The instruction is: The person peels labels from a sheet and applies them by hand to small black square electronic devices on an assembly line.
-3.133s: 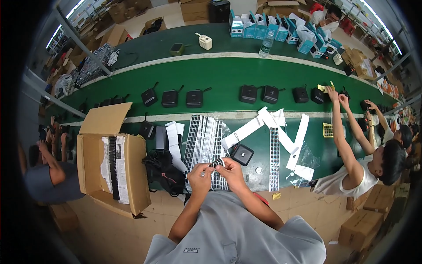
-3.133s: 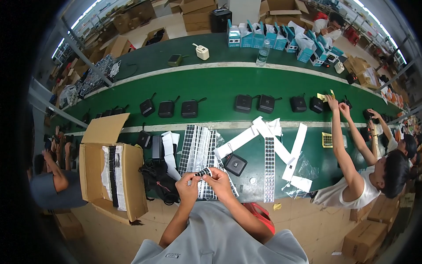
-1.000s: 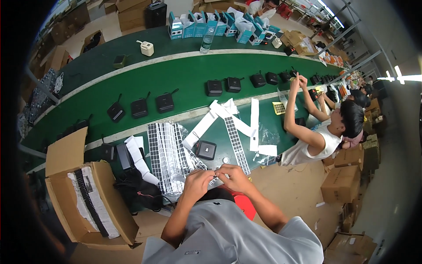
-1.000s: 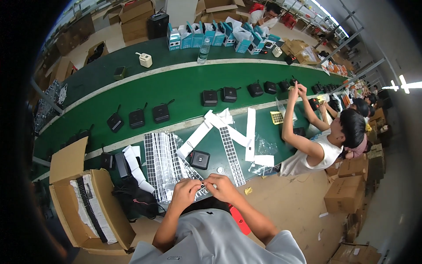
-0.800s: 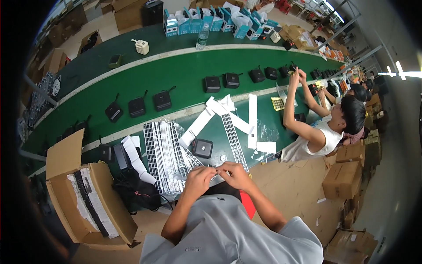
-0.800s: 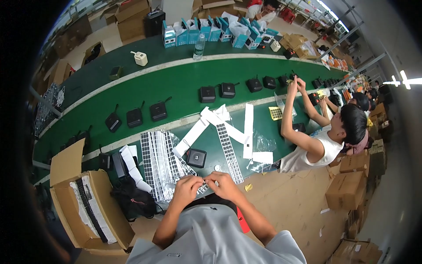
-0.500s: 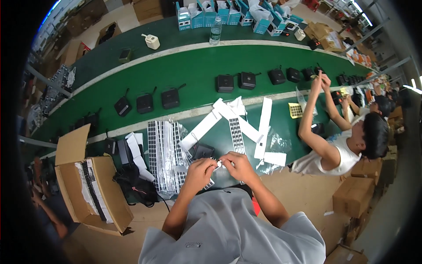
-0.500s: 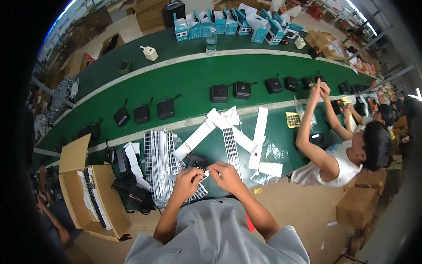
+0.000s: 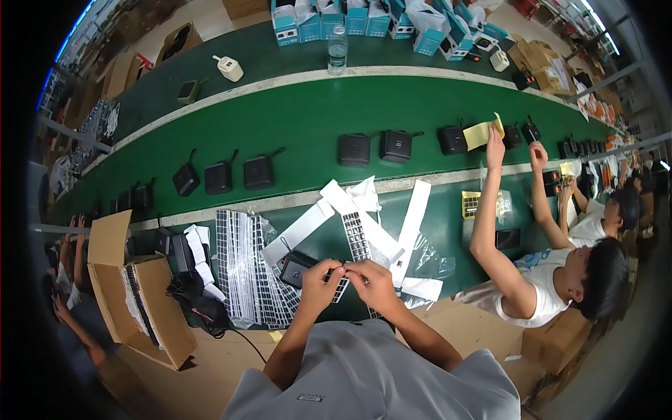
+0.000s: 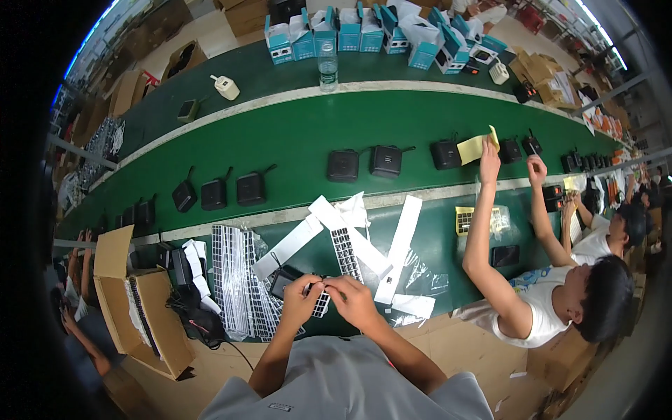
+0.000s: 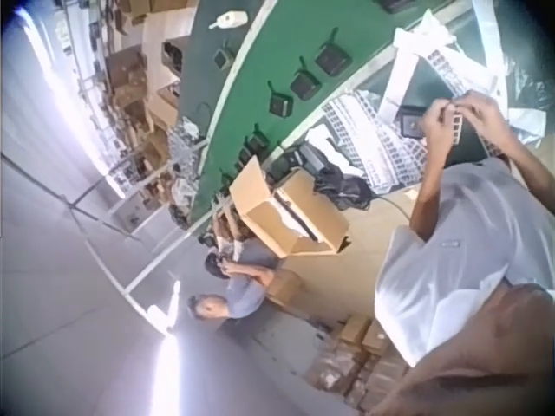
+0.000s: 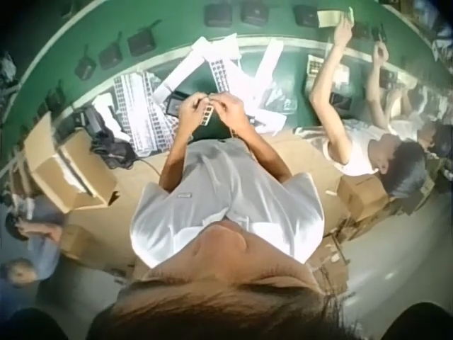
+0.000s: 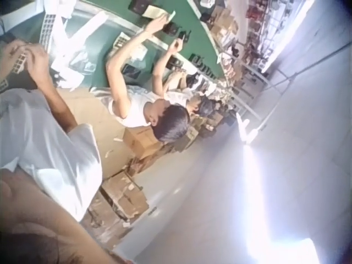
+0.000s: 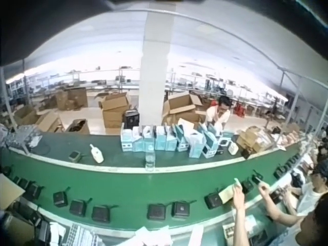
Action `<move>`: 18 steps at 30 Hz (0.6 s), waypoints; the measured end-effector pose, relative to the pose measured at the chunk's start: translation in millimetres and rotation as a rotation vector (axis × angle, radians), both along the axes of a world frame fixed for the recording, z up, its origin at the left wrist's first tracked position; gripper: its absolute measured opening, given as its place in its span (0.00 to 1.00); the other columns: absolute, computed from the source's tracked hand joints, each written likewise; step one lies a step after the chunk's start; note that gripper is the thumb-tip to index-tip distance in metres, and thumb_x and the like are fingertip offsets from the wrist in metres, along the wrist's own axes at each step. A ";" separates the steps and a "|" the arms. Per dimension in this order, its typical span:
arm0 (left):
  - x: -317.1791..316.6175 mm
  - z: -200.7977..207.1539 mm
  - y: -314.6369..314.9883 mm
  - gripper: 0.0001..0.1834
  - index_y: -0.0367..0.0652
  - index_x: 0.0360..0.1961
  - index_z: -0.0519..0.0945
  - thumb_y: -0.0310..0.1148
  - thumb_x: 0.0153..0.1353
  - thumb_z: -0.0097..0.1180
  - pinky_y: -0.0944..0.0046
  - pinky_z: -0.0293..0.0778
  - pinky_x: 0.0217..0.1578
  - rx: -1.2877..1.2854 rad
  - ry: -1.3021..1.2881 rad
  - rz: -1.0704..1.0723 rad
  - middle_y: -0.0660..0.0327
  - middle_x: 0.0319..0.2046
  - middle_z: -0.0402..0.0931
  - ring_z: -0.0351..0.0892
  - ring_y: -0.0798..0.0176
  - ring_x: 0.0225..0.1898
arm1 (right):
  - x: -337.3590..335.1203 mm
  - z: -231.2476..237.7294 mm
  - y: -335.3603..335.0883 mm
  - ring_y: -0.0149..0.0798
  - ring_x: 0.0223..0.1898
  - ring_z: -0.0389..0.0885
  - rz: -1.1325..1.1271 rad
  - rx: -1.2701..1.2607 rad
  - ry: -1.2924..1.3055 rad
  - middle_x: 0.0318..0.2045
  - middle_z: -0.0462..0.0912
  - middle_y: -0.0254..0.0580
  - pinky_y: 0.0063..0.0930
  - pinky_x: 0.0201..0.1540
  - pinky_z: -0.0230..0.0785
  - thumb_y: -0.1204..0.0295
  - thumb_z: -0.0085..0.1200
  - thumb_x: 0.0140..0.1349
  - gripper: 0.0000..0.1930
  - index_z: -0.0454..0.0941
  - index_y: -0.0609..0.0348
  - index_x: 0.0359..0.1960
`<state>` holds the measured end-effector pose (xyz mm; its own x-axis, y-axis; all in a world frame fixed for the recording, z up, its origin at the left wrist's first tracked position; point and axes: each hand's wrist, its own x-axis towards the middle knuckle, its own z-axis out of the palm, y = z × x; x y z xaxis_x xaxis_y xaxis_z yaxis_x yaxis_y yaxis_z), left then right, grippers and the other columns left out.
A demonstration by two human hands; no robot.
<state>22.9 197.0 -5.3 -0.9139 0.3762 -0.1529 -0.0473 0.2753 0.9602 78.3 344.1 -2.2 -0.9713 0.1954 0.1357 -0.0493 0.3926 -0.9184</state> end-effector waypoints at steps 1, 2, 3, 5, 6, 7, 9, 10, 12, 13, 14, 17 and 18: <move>-4.3 -3.3 4.8 0.04 0.36 0.32 0.79 0.26 0.59 0.57 0.68 0.69 0.26 0.007 -0.004 0.009 0.58 0.25 0.78 0.75 0.66 0.24 | -2.3 0.0 5.4 0.43 0.28 0.81 -0.034 -0.085 -0.112 0.30 0.80 0.44 0.31 0.29 0.73 0.81 0.60 0.54 0.11 0.80 0.62 0.40; -8.7 -6.5 8.5 0.03 0.36 0.32 0.78 0.24 0.58 0.57 0.65 0.71 0.28 0.004 0.058 -0.073 0.56 0.27 0.78 0.77 0.59 0.27 | -6.2 5.0 9.9 0.41 0.26 0.81 -0.087 -0.126 -0.178 0.28 0.80 0.43 0.29 0.27 0.73 0.80 0.61 0.54 0.09 0.80 0.62 0.38; -14.8 -9.7 10.7 0.03 0.35 0.32 0.77 0.23 0.56 0.57 0.62 0.73 0.31 0.003 0.120 -0.155 0.54 0.29 0.78 0.79 0.52 0.29 | -9.9 4.9 14.2 0.41 0.26 0.81 -0.082 -0.114 -0.186 0.28 0.80 0.43 0.29 0.27 0.73 0.80 0.61 0.54 0.09 0.80 0.62 0.38; -31.1 -15.9 16.5 0.03 0.37 0.30 0.77 0.24 0.54 0.58 0.57 0.72 0.32 0.017 0.238 -0.227 0.54 0.27 0.76 0.76 0.48 0.30 | -17.8 5.1 25.5 0.41 0.26 0.81 -0.055 0.132 -0.144 0.28 0.81 0.44 0.28 0.26 0.72 0.80 0.60 0.55 0.07 0.80 0.62 0.36; -39.0 -17.1 19.9 0.03 0.38 0.29 0.76 0.25 0.54 0.58 0.56 0.71 0.32 0.006 0.319 -0.293 0.55 0.26 0.76 0.76 0.48 0.30 | -23.2 5.7 29.1 0.41 0.25 0.81 -0.071 0.151 -0.147 0.28 0.81 0.44 0.27 0.25 0.71 0.80 0.60 0.55 0.05 0.80 0.62 0.34; -45.6 -17.9 23.0 0.04 0.39 0.28 0.76 0.26 0.53 0.59 0.55 0.70 0.32 -0.006 0.402 -0.357 0.56 0.26 0.75 0.75 0.49 0.30 | -26.6 8.8 32.1 0.41 0.24 0.80 -0.066 0.177 -0.211 0.28 0.80 0.44 0.28 0.26 0.72 0.79 0.60 0.55 0.05 0.80 0.63 0.33; -58.8 -23.3 27.8 0.04 0.40 0.26 0.75 0.26 0.52 0.59 0.55 0.69 0.31 0.011 0.454 -0.357 0.56 0.24 0.74 0.75 0.49 0.28 | -37.9 4.9 38.9 0.41 0.23 0.79 -0.026 0.195 -0.272 0.28 0.80 0.45 0.29 0.26 0.72 0.79 0.60 0.55 0.05 0.80 0.63 0.33; -64.9 -28.6 29.8 0.04 0.40 0.27 0.76 0.26 0.53 0.59 0.55 0.70 0.32 0.008 0.443 -0.371 0.56 0.25 0.74 0.75 0.49 0.29 | -44.8 3.8 41.8 0.41 0.23 0.79 -0.030 0.194 -0.305 0.28 0.80 0.45 0.30 0.27 0.72 0.79 0.60 0.55 0.04 0.80 0.64 0.32; -75.1 -35.0 31.2 0.04 0.40 0.28 0.77 0.26 0.52 0.60 0.55 0.72 0.34 -0.023 0.414 -0.401 0.55 0.26 0.76 0.76 0.48 0.30 | -55.6 -0.7 46.0 0.41 0.23 0.79 0.005 0.248 -0.303 0.28 0.80 0.46 0.30 0.29 0.72 0.79 0.58 0.56 0.03 0.78 0.64 0.32; -78.3 -38.9 32.6 0.04 0.40 0.28 0.77 0.26 0.52 0.60 0.55 0.72 0.34 -0.009 0.410 -0.402 0.55 0.26 0.76 0.76 0.48 0.30 | -60.1 -4.3 47.5 0.41 0.24 0.79 0.020 0.260 -0.307 0.28 0.80 0.47 0.29 0.29 0.72 0.79 0.57 0.56 0.03 0.77 0.64 0.32; -81.5 -43.4 34.7 0.04 0.40 0.29 0.77 0.26 0.52 0.60 0.56 0.73 0.33 0.000 0.362 -0.274 0.55 0.26 0.77 0.77 0.48 0.30 | -66.9 -8.4 49.5 0.41 0.24 0.79 0.017 0.270 -0.310 0.28 0.80 0.47 0.29 0.29 0.72 0.79 0.57 0.56 0.03 0.77 0.64 0.32; -94.3 -56.7 36.6 0.06 0.39 0.32 0.79 0.22 0.52 0.61 0.59 0.75 0.33 -0.051 0.168 0.119 0.53 0.29 0.80 0.81 0.51 0.30 | -92.0 -24.8 63.6 0.35 0.22 0.78 -0.112 0.206 -0.290 0.25 0.79 0.42 0.27 0.26 0.71 0.79 0.55 0.58 0.02 0.76 0.65 0.30; -96.9 -55.1 36.7 0.07 0.39 0.33 0.78 0.23 0.53 0.61 0.59 0.75 0.32 -0.049 0.159 0.114 0.53 0.30 0.80 0.81 0.51 0.31 | -106.7 -36.4 76.4 0.32 0.20 0.77 -0.275 -0.003 -0.319 0.23 0.78 0.39 0.25 0.25 0.69 0.77 0.54 0.60 0.03 0.76 0.65 0.29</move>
<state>-74.0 233.7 -60.4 -0.9643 0.2642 -0.0187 0.0704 0.3238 0.9435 -28.4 420.5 -38.6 -0.8762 0.4530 -0.1645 0.3441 0.3491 -0.8716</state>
